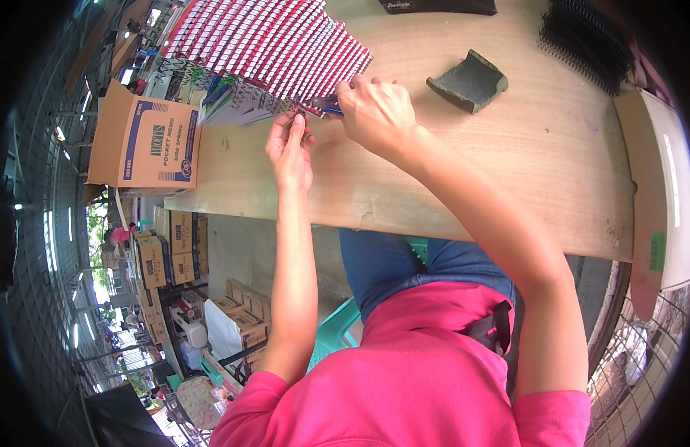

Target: The person is using a pair of snips to trim and crimp the wire ends of spiral-bound red notebooks and stacking them into a large pile on a wooden worktable.

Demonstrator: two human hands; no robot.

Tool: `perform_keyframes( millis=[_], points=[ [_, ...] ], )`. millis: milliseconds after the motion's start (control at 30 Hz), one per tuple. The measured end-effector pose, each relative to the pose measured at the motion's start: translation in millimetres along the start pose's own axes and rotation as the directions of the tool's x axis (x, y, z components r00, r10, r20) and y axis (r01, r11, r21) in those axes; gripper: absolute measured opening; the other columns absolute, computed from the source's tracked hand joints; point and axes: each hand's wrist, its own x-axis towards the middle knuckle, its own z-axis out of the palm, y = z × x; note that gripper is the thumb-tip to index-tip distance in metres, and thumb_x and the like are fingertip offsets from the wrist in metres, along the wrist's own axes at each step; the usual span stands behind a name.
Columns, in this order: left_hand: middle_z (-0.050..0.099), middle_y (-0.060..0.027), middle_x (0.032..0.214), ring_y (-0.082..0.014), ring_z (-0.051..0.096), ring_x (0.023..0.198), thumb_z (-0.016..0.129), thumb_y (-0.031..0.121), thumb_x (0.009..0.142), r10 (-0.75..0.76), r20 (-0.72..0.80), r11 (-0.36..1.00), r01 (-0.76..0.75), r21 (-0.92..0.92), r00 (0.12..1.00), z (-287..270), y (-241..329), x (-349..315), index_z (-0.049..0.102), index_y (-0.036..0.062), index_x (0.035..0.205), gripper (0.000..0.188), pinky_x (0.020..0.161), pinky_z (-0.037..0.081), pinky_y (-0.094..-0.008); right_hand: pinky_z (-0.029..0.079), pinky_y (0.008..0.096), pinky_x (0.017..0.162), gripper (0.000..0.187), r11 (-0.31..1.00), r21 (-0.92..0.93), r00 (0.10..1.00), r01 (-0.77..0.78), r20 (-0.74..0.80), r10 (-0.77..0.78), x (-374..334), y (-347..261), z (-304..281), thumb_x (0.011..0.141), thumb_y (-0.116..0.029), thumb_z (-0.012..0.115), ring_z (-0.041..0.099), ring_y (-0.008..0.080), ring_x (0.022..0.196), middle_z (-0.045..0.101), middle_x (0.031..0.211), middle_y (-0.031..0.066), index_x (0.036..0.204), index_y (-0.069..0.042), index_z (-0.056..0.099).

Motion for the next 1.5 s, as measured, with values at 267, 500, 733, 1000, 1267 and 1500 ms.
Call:
perform_keyframes(
  millis=[267,500,733,1000,1267,1500],
  points=[
    [0.066,-0.0002,0.094,-0.0056,0.058,0.077,0.069,0.013,0.097,0.024,0.014,1.0,-0.023,-0.009,1.0,9,11,0,0.063,0.0043,0.108,0.015,0.063,0.049,-0.0217,0.055,0.0488,0.064,0.034,1.0,0.026,0.995,0.002,0.097,-0.004,12,-1,-2,0.083,-0.03,0.072,0.07,0.0346,0.079,0.067,0.088,0.016,0.095,0.001,0.064],
    [0.067,-0.0001,0.095,-0.0055,0.057,0.078,0.07,0.013,0.096,0.0,0.014,1.0,0.0,-0.025,1.0,5,12,-2,0.062,0.0055,0.11,0.017,0.065,0.048,-0.0224,0.055,0.0454,0.061,0.031,0.998,-0.034,0.964,0.049,-0.261,-0.057,-1,-3,-9,0.083,-0.03,0.075,0.07,0.0339,0.073,0.068,0.083,0.0145,0.094,-0.003,0.064],
    [0.069,-0.0012,0.1,-0.005,0.057,0.081,0.07,0.013,0.096,0.043,0.027,0.999,-0.042,-0.01,0.999,15,16,2,0.063,0.0077,0.116,0.022,0.068,0.047,-0.0229,0.054,0.0453,0.061,0.034,1.0,-0.017,1.0,-0.011,0.002,0.011,13,4,1,0.079,-0.028,0.078,0.07,0.0339,0.074,0.068,0.083,0.0128,0.097,-0.004,0.063],
    [0.07,-0.0016,0.101,-0.0045,0.056,0.079,0.069,0.013,0.097,0.094,0.008,0.995,-0.094,0.038,0.996,7,16,-3,0.063,0.007,0.114,0.019,0.066,0.046,-0.0224,0.055,0.0478,0.059,0.037,0.997,0.008,0.978,0.07,-0.196,-0.067,0,-9,-13,0.082,-0.033,0.075,0.07,0.0348,0.083,0.067,0.091,0.0162,0.097,0.0,0.064],
    [0.066,-0.0009,0.093,-0.0052,0.055,0.073,0.07,0.011,0.096,0.138,-0.023,0.99,-0.138,0.004,0.99,15,24,-6,0.063,0.002,0.11,0.018,0.059,0.046,-0.0219,0.054,0.0495,0.062,0.044,0.999,-0.014,0.981,0.05,-0.188,-0.052,3,-12,-18,0.083,-0.037,0.075,0.069,0.0342,0.087,0.066,0.096,0.0165,0.103,0.001,0.064],
    [0.065,-0.0007,0.089,-0.005,0.054,0.071,0.07,0.012,0.096,0.155,-0.052,0.988,-0.155,0.016,0.987,19,25,-6,0.063,0.0005,0.108,0.017,0.058,0.046,-0.0217,0.055,0.0436,0.061,0.041,0.999,-0.035,0.991,-0.005,0.13,0.01,17,-5,-14,0.08,-0.037,0.078,0.07,0.032,0.078,0.068,0.087,0.0112,0.101,-0.005,0.064]
  ],
)
